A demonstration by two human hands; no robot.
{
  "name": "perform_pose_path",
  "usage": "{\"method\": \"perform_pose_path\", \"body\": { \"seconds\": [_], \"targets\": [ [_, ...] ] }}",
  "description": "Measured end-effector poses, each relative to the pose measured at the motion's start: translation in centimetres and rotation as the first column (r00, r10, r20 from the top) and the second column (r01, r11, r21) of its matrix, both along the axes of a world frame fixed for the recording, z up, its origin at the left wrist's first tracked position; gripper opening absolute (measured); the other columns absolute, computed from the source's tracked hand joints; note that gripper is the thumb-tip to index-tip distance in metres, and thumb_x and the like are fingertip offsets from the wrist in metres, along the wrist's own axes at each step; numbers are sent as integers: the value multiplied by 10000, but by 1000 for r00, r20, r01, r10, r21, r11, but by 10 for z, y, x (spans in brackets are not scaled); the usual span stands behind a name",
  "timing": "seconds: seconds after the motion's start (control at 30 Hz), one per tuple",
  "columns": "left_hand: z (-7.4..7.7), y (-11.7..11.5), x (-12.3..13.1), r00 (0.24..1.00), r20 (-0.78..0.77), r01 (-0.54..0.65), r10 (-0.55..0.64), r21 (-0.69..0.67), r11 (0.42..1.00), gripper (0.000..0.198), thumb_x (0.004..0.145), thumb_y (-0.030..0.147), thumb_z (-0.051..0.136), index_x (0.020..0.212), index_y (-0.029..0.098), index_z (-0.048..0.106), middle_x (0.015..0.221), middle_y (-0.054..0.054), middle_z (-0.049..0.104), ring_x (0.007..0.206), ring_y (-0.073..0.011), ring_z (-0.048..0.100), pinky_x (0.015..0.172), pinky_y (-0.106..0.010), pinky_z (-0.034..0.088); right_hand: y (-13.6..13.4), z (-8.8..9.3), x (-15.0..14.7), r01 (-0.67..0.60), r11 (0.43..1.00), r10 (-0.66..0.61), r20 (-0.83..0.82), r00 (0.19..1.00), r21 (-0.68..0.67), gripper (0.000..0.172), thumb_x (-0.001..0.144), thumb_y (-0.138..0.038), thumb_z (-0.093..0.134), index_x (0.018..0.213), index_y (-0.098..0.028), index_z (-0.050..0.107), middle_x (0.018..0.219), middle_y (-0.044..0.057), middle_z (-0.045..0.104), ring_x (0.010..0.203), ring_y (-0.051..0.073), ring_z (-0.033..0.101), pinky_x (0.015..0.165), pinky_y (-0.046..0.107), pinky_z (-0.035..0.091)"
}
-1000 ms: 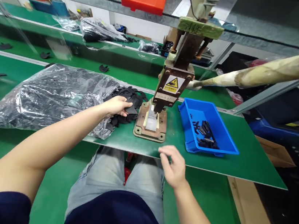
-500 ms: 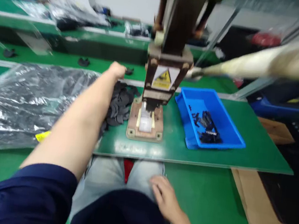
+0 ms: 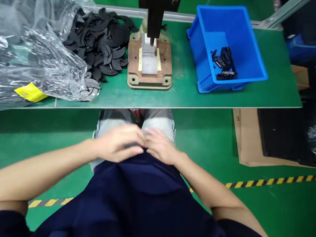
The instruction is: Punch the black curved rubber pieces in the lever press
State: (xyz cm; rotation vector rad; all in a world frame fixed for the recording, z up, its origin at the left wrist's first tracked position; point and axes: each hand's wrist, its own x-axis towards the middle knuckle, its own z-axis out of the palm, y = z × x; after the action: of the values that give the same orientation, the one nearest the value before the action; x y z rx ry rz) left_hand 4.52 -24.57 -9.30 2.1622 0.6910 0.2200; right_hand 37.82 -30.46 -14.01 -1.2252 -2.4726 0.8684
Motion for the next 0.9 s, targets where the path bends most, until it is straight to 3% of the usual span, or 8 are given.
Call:
{"method": "perform_pose_path", "body": {
  "seconds": [0.1, 0.17, 0.33, 0.43, 0.53, 0.63, 0.83, 0.9],
  "targets": [
    [-37, -47, 4, 982, -136, 137, -134, 13, 990, 430, 1135, 401, 438, 1406, 267, 744, 1517, -87, 703, 1470, -289, 615, 1317, -564, 382, 18, 11, 35, 116, 993, -106, 214, 971, -34, 454, 964, -548, 657, 1330, -293, 737, 1446, 58, 746, 1457, 257, 591, 1365, 552, 288],
    [-64, -47, -28, 944, -305, -79, 126, 162, 984, 458, 1075, 503, 548, 1428, 273, 729, 1551, -100, 676, 1556, -381, 509, 1337, -704, 238, 33, 28, 92, 333, 942, -332, 295, 896, 48, 479, 1039, -468, 504, 1348, -175, 723, 1404, 191, 743, 1432, 311, 611, 1322, 631, 314],
    [-92, -13, -103, 485, -490, -639, 724, 367, 676, 664, 1036, 540, 508, 1429, 24, 651, 1377, -304, 709, 1355, -424, 660, 1153, -570, 531, 27, 51, 172, 647, 733, -676, 334, 657, 210, 602, 1055, -406, 307, 1474, -115, 627, 1418, 235, 716, 1420, 334, 633, 1251, 584, 463],
    [-83, -11, -67, 672, -374, -538, 640, 348, 768, 658, 1033, 582, 516, 1453, 96, 658, 1427, -242, 710, 1366, -384, 661, 1186, -529, 514, -1, 24, 109, 646, 724, -689, 281, 668, 241, 661, 1057, -482, 322, 1606, -157, 496, 1674, 166, 535, 1605, 300, 457, 1344, 530, 381],
    [-83, -15, -17, 957, -222, -132, 185, 233, 963, 578, 1036, 608, 540, 1477, 265, 688, 1595, -99, 638, 1535, -309, 539, 1328, -508, 355, -17, -9, 30, 300, 954, -291, 326, 899, 24, 717, 1011, -615, 475, 1647, -284, 453, 1773, 62, 419, 1696, 300, 296, 1423, 561, 187],
    [-97, -3, -19, 936, -324, -87, 136, 160, 983, 551, 1027, 652, 526, 1369, 298, 772, 1582, -71, 658, 1577, -311, 496, 1341, -492, 318, -6, -16, 22, 319, 947, -280, 401, 872, -33, 634, 1011, -613, 514, 1581, -336, 539, 1706, 63, 521, 1652, 313, 383, 1403, 630, 182],
    [-119, 41, -72, 333, -563, -767, 756, 304, 565, 785, 1028, 605, 474, 1575, 48, 561, 1587, -355, 553, 1449, -499, 577, 1135, -629, 476, 41, 23, 125, 667, 737, -614, 520, 594, 109, 591, 1025, -543, 599, 1489, -177, 585, 1566, 189, 590, 1474, 337, 565, 1264, 645, 438],
    [-120, 39, -47, 320, -531, -790, 784, 308, 531, 759, 1038, 572, 464, 1583, 52, 552, 1610, -365, 520, 1463, -517, 553, 1135, -658, 459, 52, 20, 110, 657, 744, -617, 499, 608, 120, 604, 1004, -557, 644, 1493, -211, 572, 1602, 145, 555, 1493, 322, 541, 1275, 634, 437]
  ]
}}
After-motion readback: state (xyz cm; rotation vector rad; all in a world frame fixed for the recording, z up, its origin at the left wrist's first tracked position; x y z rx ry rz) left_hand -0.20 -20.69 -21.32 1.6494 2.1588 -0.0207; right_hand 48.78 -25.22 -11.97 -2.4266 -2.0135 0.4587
